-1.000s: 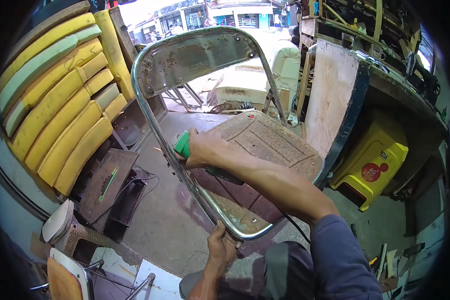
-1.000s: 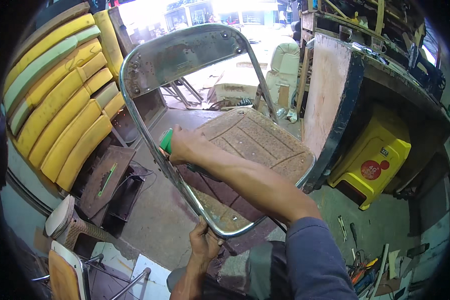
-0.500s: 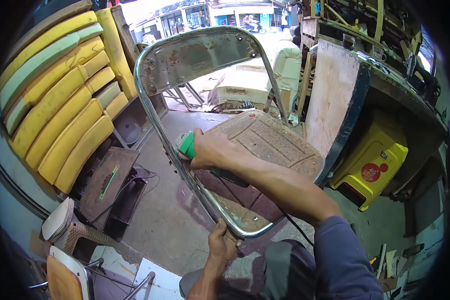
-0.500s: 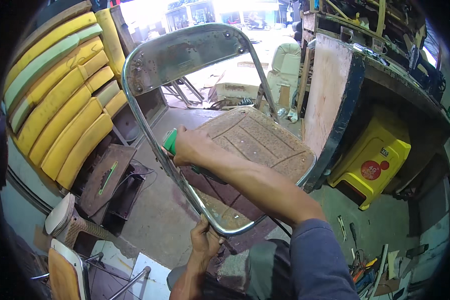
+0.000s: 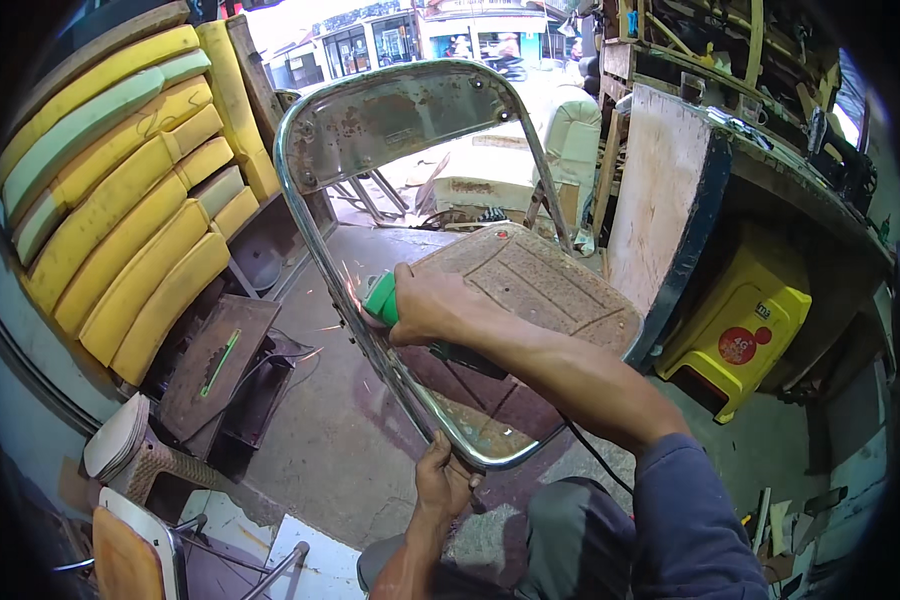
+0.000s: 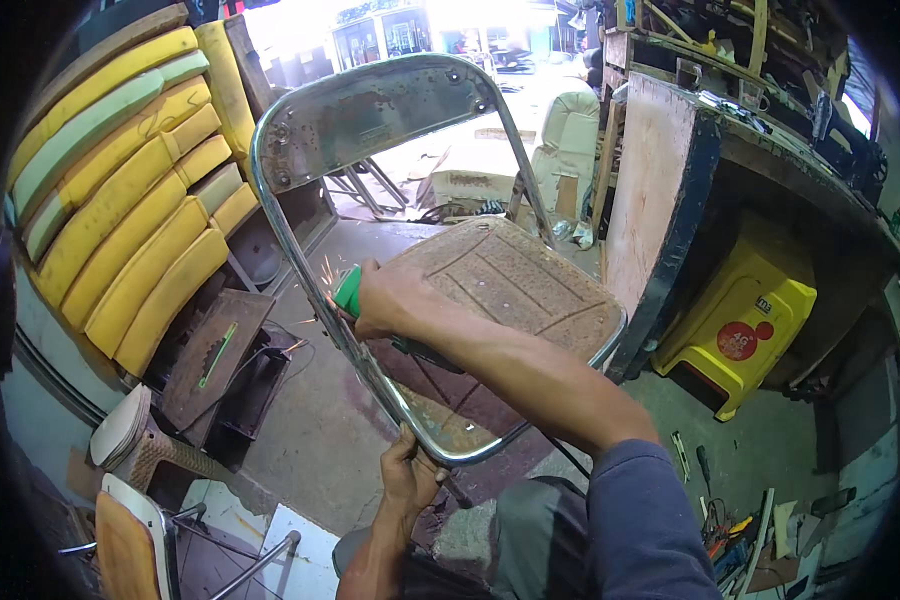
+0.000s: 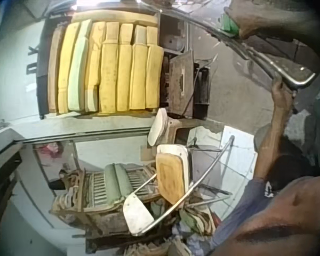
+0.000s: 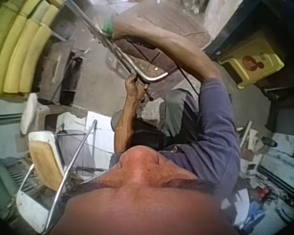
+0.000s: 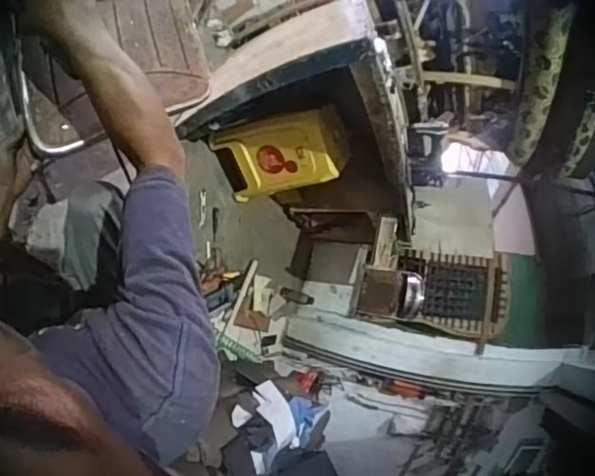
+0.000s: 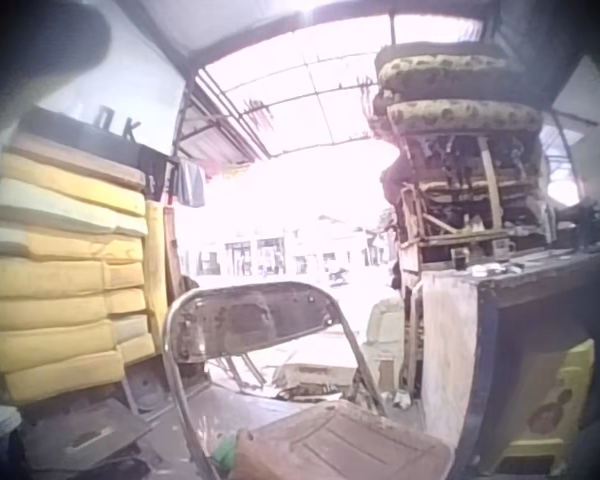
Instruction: The person uses an angle grinder to smooth the metal frame of a folding chair, moving the tool across the rusted surfaces of the seat and backrest.
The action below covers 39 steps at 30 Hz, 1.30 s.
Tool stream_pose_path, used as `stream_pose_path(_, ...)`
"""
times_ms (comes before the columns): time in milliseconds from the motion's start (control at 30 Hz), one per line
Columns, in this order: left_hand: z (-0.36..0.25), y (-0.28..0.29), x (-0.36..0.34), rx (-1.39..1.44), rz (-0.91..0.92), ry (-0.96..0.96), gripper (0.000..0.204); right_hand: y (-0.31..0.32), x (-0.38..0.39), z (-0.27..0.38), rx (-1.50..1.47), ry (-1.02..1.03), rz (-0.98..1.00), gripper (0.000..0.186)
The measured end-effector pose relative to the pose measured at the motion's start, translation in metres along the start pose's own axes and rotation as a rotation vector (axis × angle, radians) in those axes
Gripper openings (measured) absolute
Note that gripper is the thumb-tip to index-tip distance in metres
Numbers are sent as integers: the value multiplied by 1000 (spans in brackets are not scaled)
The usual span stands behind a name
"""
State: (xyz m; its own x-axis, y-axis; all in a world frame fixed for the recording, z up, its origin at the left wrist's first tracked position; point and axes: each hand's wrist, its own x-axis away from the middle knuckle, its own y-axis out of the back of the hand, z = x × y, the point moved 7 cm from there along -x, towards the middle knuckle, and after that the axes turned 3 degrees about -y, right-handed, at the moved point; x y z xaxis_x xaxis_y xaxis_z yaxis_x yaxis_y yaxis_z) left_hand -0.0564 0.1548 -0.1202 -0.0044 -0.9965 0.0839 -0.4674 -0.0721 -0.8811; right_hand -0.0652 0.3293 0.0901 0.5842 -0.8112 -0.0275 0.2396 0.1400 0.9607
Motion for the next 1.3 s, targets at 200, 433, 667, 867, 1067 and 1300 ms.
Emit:
stream_pose_path(200, 1, -3, -1, -9, 13, 5, 33, -2, 4, -3, -7, -10, 0, 84)
stream_pose_path(433, 1, 2, -2, 19, 8, 2, 31, 1, 14, 5, 15, 15, 19, 82)
stream_pose_path(667, -1, -10, 1, -15, -37, -2, 29, 9, 30, 2, -14, 5, 26, 81)
stream_pose_path(867, -1, -5, 1, -27, -46, -9, 25, 7, 35, -1, -4, -26, 49, 80)
stream_pose_path(1067, -3, -11, 3, -19, -61, -7, 26, 4, 41, 1, 7, -21, 44, 76)
stream_pose_path(1300, -1, -7, 1, -24, -32, -22, 25, 7, 51, 3, 0, -19, 49, 73)
